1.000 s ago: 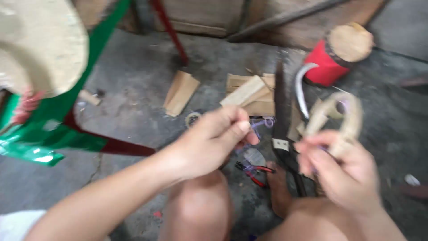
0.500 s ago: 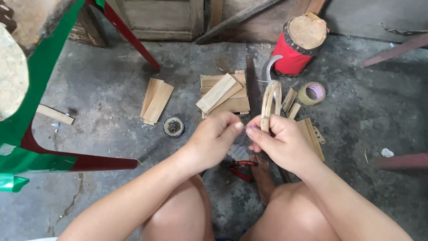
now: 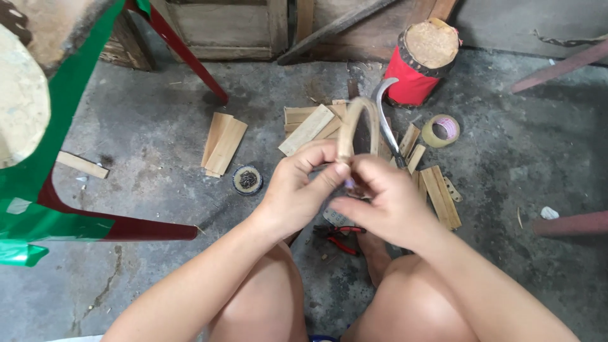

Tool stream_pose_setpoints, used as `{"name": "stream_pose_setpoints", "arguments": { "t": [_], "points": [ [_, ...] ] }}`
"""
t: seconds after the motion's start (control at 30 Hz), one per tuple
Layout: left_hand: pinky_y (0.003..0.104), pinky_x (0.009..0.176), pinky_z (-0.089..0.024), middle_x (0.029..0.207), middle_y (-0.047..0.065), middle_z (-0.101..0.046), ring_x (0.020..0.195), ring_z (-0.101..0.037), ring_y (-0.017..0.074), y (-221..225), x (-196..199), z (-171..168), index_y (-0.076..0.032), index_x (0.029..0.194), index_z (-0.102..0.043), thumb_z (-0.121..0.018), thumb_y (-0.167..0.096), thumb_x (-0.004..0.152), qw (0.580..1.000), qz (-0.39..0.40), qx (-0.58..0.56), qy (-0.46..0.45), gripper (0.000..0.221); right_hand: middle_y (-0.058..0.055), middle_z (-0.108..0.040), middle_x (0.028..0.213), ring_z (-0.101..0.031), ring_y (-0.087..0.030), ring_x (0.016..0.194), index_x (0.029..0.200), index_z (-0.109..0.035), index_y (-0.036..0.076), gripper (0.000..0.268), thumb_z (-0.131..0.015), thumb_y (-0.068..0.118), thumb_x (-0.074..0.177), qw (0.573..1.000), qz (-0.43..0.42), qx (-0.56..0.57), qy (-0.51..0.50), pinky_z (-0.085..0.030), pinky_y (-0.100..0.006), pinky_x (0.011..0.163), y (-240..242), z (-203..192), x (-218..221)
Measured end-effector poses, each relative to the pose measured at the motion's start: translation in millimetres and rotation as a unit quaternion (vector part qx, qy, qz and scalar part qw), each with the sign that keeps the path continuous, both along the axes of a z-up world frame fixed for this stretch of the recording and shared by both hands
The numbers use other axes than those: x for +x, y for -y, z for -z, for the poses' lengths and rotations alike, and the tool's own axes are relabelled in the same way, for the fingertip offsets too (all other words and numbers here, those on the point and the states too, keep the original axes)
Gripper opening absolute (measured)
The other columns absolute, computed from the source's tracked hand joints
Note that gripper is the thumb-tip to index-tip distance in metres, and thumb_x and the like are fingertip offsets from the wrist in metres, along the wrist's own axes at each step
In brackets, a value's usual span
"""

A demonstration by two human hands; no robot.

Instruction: Preparing a wooden rim by bending thin strips of wood into a circle and securing them with string, likely for a percussion instrument.

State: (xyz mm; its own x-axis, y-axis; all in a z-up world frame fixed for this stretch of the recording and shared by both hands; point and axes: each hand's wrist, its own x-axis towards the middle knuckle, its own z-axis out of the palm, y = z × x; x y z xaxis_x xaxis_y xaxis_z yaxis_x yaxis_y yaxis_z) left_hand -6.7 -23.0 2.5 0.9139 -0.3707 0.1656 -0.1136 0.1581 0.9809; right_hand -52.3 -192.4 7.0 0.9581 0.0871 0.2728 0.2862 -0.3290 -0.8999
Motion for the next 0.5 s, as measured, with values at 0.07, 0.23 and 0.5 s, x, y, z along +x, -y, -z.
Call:
{"name": "stream_pose_setpoints", "arguments": {
  "t": [0.07, 0.23, 0.5],
  "points": [
    [0.036, 0.063, -0.065, 0.084, 0.01, -0.069, 0.082, -0.065, 0.0142, -3, 2, -2, 0.001, 0.103, -0.072, -0.065, -0.009, 0.099, 0.995, -0.001, -0.077, -0.058, 0.012, -0.017, -0.076, 0.093, -0.074, -0.022, 0.088, 0.11, -0.074, 0.002, 0.036, -0.085, 0.007, 0.076, 0.999, 0.0, 0.035, 0.003, -0.063, -0.04, 0.083, 9, -8, 1],
    [0.032, 0.094, -0.053, 0.1, 0.011, -0.069, 0.097, -0.065, 0.0151, -32, 17, 8, -0.003, 0.12, -0.061, -0.05, -0.015, 0.108, 0.986, 0.063, -0.135, -0.076, 0.02, -0.013, -0.071, 0.102, -0.073, -0.017, 0.092, 0.116, -0.063, -0.004, 0.017, -0.062, -0.008, 0.099, 0.972, 0.202, 0.116, -0.04, -0.06, -0.023, 0.083, 52, -6, -5],
    [0.026, 0.066, -0.051, 0.078, 0.004, -0.06, 0.061, -0.053, 0.0096, -33, 19, 4, -0.001, 0.115, -0.063, -0.054, -0.027, 0.108, 0.921, 0.158, -0.253, -0.252, 0.029, -0.016, -0.069, 0.11, -0.064, -0.016, 0.079, 0.112, -0.066, -0.01, 0.009, -0.061, -0.008, 0.105, 0.976, 0.209, -0.028, 0.049, -0.051, -0.024, 0.072, 44, -24, -30]
  ]
}}
